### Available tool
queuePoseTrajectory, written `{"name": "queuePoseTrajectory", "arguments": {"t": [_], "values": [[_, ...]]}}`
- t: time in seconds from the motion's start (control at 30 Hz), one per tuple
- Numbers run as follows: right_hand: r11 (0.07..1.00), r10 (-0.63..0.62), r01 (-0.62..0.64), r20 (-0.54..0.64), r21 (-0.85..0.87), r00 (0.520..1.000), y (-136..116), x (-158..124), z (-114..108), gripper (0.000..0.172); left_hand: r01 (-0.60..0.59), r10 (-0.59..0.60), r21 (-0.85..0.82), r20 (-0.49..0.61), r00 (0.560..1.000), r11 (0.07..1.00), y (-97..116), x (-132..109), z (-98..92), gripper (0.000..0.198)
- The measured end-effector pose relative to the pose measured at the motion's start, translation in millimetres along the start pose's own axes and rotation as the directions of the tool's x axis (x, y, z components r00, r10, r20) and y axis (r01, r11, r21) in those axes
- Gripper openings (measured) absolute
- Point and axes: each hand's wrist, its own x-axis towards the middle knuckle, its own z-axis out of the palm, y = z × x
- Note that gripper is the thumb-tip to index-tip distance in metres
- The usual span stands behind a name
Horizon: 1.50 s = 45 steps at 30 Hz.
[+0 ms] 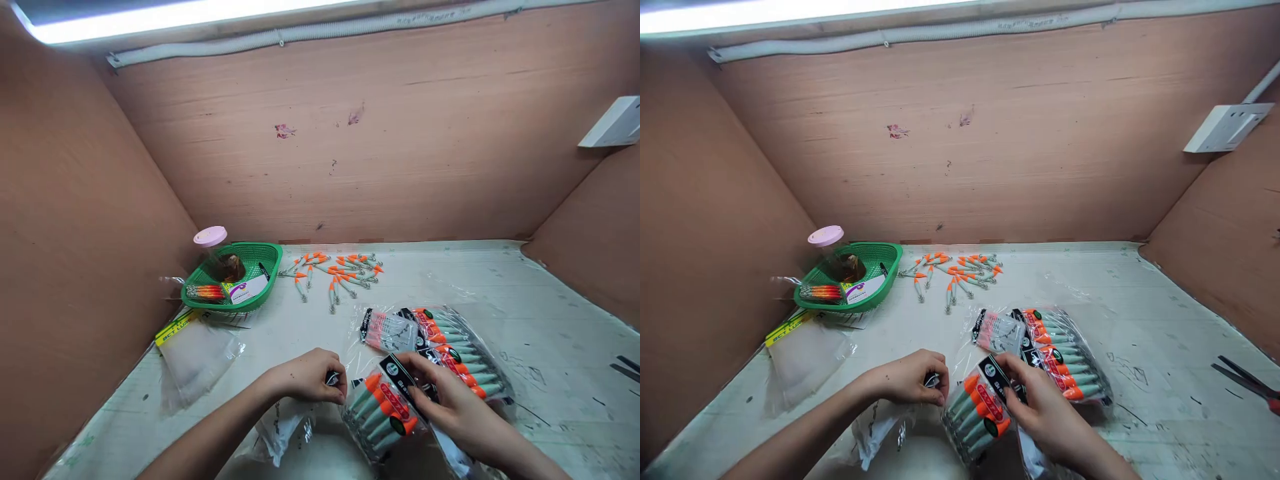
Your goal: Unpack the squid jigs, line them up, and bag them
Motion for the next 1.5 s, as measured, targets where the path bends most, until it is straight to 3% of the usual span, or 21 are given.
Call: {"name": "queuePoseTrajectory", "arguments": {"t": [0.27,0.37,0.47,0.53,0.7,0.77,0.87,0.93,1.0,1.1,1.2,1.27,1.37,1.5], "values": [[1.000,-0.018,0.021,-0.140,0.018,0.990,-3.6,4.9,-2.4,0.030,0.044,-0.054,-0.165,-0.060,0.997,0.985,26.5,-19.7,-14.1,0.007],[0.998,0.058,-0.051,-0.188,0.040,0.980,1.9,4.7,-1.2,0.039,0.036,-0.052,-0.167,-0.097,0.994,0.985,35.2,-24.6,-15.8,0.010],[0.982,0.188,-0.167,-0.316,0.092,0.930,10.2,4.2,0.1,0.061,0.035,-0.057,-0.180,-0.121,0.991,0.983,40.4,-27.1,-14.5,0.011],[0.972,0.225,-0.190,-0.331,0.136,0.916,10.7,4.2,0.1,0.069,0.042,-0.070,-0.202,-0.137,0.988,0.978,43.3,-28.3,-14.0,0.013],[0.968,0.104,-0.078,-0.097,0.240,0.990,-7.7,3.5,-3.2,0.043,0.097,-0.140,-0.266,-0.146,0.979,0.959,48.0,-28.3,-10.8,0.014],[0.980,0.037,-0.016,-0.100,0.200,0.994,-14.7,1.2,-5.3,0.033,0.168,-0.236,-0.360,-0.153,0.960,0.918,45.8,-25.2,-5.1,0.014],[0.993,-0.045,0.064,-0.184,0.096,0.982,-20.9,-4.1,-8.5,0.027,0.242,-0.400,-0.580,-0.161,0.902,0.778,38.0,-18.3,4.7,0.011],[0.993,-0.036,0.062,-0.246,0.099,0.969,-22.8,-6.9,-10.5,0.031,0.219,-0.440,-0.693,-0.157,0.884,0.687,33.1,-15.0,6.9,0.009],[0.978,0.054,0.001,-0.256,0.207,0.965,-22.4,-7.3,-11.8,0.033,0.164,-0.394,-0.772,-0.121,0.911,0.614,30.6,-14.8,3.4,0.010],[0.887,0.247,-0.111,-0.257,0.449,0.934,-15.3,-2.5,-12.4,0.042,0.005,-0.133,-0.869,-0.070,0.989,0.495,29.4,-18.9,-6.5,0.037],[0.834,0.343,-0.142,-0.300,0.532,0.890,-0.8,7.5,-12.4,0.046,-0.091,0.088,-0.908,-0.061,0.994,0.408,27.3,-21.4,-10.3,0.055],[0.841,0.366,-0.176,-0.297,0.512,0.882,9.4,17.4,-13.4,0.043,-0.126,0.060,-0.895,-0.111,0.992,0.427,25.9,-19.4,-8.5,0.049],[0.878,0.350,-0.200,-0.298,0.436,0.888,14.6,41.4,-18.7,0.038,-0.185,-0.093,-0.866,-0.256,0.962,0.464,24.4,-11.9,-8.1,0.042],[0.967,0.139,-0.066,-0.289,0.247,0.947,-7.1,100.0,-32.4,0.040,-0.254,-0.237,-0.820,-0.419,0.877,0.513,15.4,0.5,-28.2,0.045]]}}
